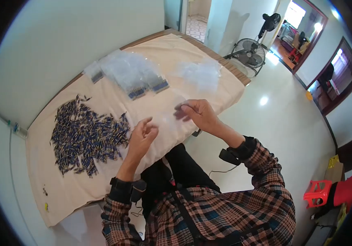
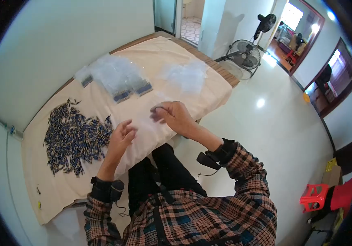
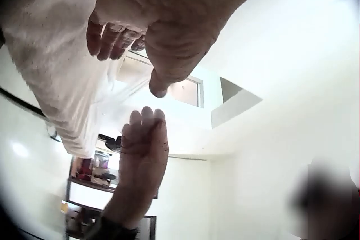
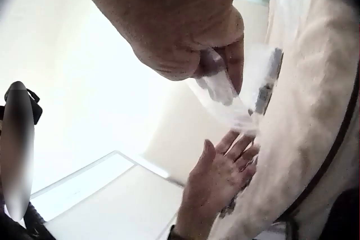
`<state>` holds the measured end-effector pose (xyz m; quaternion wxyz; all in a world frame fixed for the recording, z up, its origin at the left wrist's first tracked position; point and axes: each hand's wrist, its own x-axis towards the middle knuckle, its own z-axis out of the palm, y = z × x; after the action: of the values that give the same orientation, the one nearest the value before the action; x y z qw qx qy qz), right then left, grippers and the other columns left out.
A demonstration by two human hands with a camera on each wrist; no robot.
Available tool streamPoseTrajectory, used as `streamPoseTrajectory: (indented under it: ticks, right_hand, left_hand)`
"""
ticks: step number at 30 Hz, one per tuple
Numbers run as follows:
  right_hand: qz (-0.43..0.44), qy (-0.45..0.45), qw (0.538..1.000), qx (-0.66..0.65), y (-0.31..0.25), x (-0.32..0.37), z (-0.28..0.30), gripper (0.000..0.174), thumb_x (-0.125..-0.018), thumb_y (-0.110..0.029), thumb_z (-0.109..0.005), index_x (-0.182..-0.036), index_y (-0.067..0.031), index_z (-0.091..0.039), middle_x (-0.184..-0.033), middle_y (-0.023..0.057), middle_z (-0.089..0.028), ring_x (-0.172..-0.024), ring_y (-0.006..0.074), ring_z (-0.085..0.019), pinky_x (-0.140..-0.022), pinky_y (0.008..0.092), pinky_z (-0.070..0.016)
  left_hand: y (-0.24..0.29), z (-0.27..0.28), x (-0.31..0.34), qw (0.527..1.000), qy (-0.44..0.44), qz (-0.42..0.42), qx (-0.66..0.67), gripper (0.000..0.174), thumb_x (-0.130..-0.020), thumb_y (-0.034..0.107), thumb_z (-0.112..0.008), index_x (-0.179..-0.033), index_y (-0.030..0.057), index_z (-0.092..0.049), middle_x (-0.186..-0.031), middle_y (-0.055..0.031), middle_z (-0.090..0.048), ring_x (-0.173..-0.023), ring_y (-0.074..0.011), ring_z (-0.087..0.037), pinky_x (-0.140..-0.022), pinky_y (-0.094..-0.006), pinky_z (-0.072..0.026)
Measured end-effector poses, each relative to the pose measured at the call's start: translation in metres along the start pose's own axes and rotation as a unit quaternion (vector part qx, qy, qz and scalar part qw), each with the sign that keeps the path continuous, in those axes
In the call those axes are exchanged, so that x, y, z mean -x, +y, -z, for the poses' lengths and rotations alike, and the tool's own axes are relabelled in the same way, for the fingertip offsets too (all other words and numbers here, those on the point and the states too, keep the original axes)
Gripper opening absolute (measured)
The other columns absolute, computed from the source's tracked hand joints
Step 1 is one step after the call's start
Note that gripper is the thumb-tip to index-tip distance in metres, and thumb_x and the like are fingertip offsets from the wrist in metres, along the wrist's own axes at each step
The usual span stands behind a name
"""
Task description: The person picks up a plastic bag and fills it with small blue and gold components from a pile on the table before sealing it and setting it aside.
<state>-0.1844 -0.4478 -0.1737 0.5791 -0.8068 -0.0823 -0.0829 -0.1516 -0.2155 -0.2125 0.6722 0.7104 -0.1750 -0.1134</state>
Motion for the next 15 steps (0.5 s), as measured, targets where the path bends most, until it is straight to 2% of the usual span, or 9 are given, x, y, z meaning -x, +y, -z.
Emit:
streamPoseTrajectory:
  ticks: [1, 2, 3, 5, 6, 9, 11, 12, 15]
  right_hand:
    - [-0.063, -0.057, 0.985, -0.153, -0.006, 0.001, -0.007, 0.024, -0.088, -0.007, -0.054, -0.107, 0.0052, -0.061, -0.089, 0.0154, -0.069, -0.076, 0.0287, -0.068, -0.070, 0.0340, -0.0536]
    - [-0.065, -0.062, 0.983, -0.159, -0.011, 0.002, -0.013, 0.024, -0.088, -0.007, -0.054, -0.107, 0.0052, -0.061, -0.089, 0.0154, -0.069, -0.076, 0.0287, -0.068, -0.070, 0.0340, -0.0536]
    - [-0.080, -0.096, 0.982, -0.142, -0.015, 0.001, -0.018, 0.025, -0.088, -0.007, -0.055, -0.110, 0.0047, -0.061, -0.093, 0.0151, -0.069, -0.082, 0.0256, -0.067, -0.074, 0.0335, -0.0533]
    - [-0.112, -0.156, 0.976, -0.103, -0.023, 0.001, -0.024, 0.029, -0.088, -0.008, -0.056, -0.115, 0.0037, -0.059, -0.100, 0.0144, -0.068, -0.092, 0.0195, -0.066, -0.081, 0.0326, -0.0527]
    - [-0.116, -0.152, 0.976, -0.107, -0.026, 0.001, -0.027, 0.029, -0.088, -0.008, -0.056, -0.115, 0.0037, -0.059, -0.100, 0.0144, -0.068, -0.092, 0.0195, -0.066, -0.081, 0.0326, -0.0527]
    - [0.088, -0.031, 0.996, 0.011, -0.037, -0.002, -0.044, 0.034, -0.086, -0.009, -0.059, -0.118, 0.0039, -0.058, -0.109, 0.0163, -0.065, -0.101, 0.0205, -0.063, -0.085, 0.0331, -0.0510]
    - [0.114, -0.065, 0.991, 0.005, -0.082, 0.005, -0.050, 0.039, -0.083, -0.009, -0.062, -0.119, 0.0037, -0.057, -0.115, 0.0183, -0.062, -0.109, 0.0215, -0.059, -0.087, 0.0337, -0.0497]
    - [0.152, -0.108, 0.980, -0.068, -0.102, 0.012, -0.058, 0.039, -0.085, -0.013, -0.061, -0.118, 0.0064, -0.056, -0.115, 0.0211, -0.061, -0.107, 0.0231, -0.060, -0.088, 0.0343, -0.0490]
    - [0.347, -0.173, 0.920, 0.056, -0.156, 0.049, -0.085, 0.037, -0.084, -0.018, -0.063, -0.111, 0.0081, -0.059, -0.115, 0.0193, -0.060, -0.102, 0.0227, -0.060, -0.086, 0.0323, -0.0492]
  left_hand:
    - [0.005, -0.005, 0.002, 0.997, 0.005, 0.009, 0.078, 0.018, -0.087, 0.014, -0.064, -0.099, 0.0003, -0.062, -0.077, 0.0007, -0.059, -0.066, -0.0041, -0.052, -0.060, -0.0199, -0.0420]
    - [0.006, -0.004, 0.005, 0.988, 0.009, 0.018, 0.155, 0.022, -0.087, 0.015, -0.065, -0.101, -0.0013, -0.063, -0.082, -0.0021, -0.065, -0.070, -0.0052, -0.056, -0.065, -0.0208, -0.0447]
    - [0.004, 0.000, 0.010, 0.988, 0.012, 0.024, 0.151, 0.022, -0.087, 0.015, -0.065, -0.101, -0.0013, -0.063, -0.082, -0.0021, -0.065, -0.070, -0.0052, -0.056, -0.065, -0.0208, -0.0447]
    - [-0.003, 0.010, 0.017, 0.989, -0.054, 0.024, 0.133, 0.022, -0.088, 0.017, -0.064, -0.101, -0.0008, -0.063, -0.087, -0.0049, -0.067, -0.076, -0.0088, -0.060, -0.071, -0.0229, -0.0464]
    - [-0.005, 0.013, 0.020, 0.988, -0.091, 0.024, 0.125, 0.022, -0.089, 0.017, -0.063, -0.101, -0.0006, -0.064, -0.090, -0.0063, -0.068, -0.079, -0.0106, -0.062, -0.074, -0.0239, -0.0473]
    - [-0.009, 0.026, 0.028, 0.991, -0.046, 0.036, 0.119, 0.020, -0.090, 0.016, -0.062, -0.101, -0.0001, -0.064, -0.089, -0.0067, -0.068, -0.080, -0.0117, -0.062, -0.074, -0.0235, -0.0471]
    - [-0.011, 0.038, 0.039, 0.992, -0.026, 0.061, 0.108, 0.019, -0.090, 0.015, -0.062, -0.101, 0.0002, -0.064, -0.089, -0.0069, -0.068, -0.080, -0.0123, -0.063, -0.073, -0.0234, -0.0470]
    - [-0.010, 0.041, 0.043, 0.993, -0.021, 0.064, 0.101, 0.018, -0.090, 0.015, -0.062, -0.100, 0.0003, -0.064, -0.088, -0.0065, -0.067, -0.079, -0.0119, -0.062, -0.073, -0.0231, -0.0469]
    - [-0.006, 0.040, 0.049, 0.993, -0.007, 0.078, 0.087, 0.014, -0.089, 0.012, -0.063, -0.097, 0.0007, -0.063, -0.085, -0.0054, -0.066, -0.076, -0.0105, -0.060, -0.070, -0.0222, -0.0466]
